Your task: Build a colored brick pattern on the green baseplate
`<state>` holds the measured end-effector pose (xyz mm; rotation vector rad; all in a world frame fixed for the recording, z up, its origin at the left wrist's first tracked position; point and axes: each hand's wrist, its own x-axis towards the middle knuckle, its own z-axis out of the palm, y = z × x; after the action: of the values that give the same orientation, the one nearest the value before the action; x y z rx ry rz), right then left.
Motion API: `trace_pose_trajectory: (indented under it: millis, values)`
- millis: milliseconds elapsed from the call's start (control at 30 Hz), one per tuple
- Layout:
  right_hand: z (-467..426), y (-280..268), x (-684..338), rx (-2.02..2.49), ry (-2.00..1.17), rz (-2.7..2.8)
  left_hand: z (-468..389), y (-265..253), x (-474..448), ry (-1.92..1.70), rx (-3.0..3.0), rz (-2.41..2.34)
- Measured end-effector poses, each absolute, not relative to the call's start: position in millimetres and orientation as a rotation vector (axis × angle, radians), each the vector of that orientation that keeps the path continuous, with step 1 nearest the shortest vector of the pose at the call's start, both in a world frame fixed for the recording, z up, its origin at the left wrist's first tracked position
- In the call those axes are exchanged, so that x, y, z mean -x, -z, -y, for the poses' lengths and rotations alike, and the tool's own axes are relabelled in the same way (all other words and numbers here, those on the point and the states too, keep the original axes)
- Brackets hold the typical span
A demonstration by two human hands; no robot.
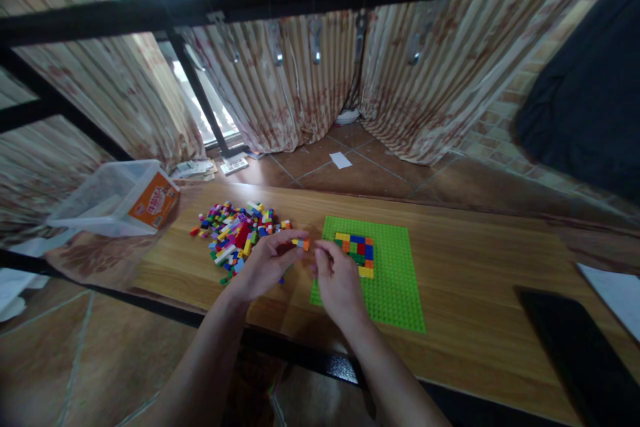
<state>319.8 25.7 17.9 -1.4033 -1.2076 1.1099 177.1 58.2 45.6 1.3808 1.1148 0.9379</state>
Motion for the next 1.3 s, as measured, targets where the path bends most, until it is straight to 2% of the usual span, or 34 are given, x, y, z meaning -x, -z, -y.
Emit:
trace_pose_trajectory:
  millis: [467,700,800,967,1300]
  values:
    - [-30.0,-24.7,-330.9,1.208,-1.214,0.977,-52.2,-54.4,-182.4,-0.902,-1.1,-0.892]
    - [-27.7,-13.9,-320.4,1.478,-0.857,1.572,-62.5,-43.9,-165.6,-0.994,-1.319,-1.183]
    - [-26.2,-15.5,-310.4,1.5,-0.84,1.726,-63.1,-41.0,-162.1,-0.945,-1.411,-1.25]
    - [-29.2,-17.9,-307.2,1.402,-1.02,1.514,-62.3,-39.3,-159.2,-0.942,-1.41,-1.212]
    - [-29.5,-19.3,-321.0,1.38,-0.869,1.372,-59.5,-38.3,-169.5,-0.936,-1.358,-1.178]
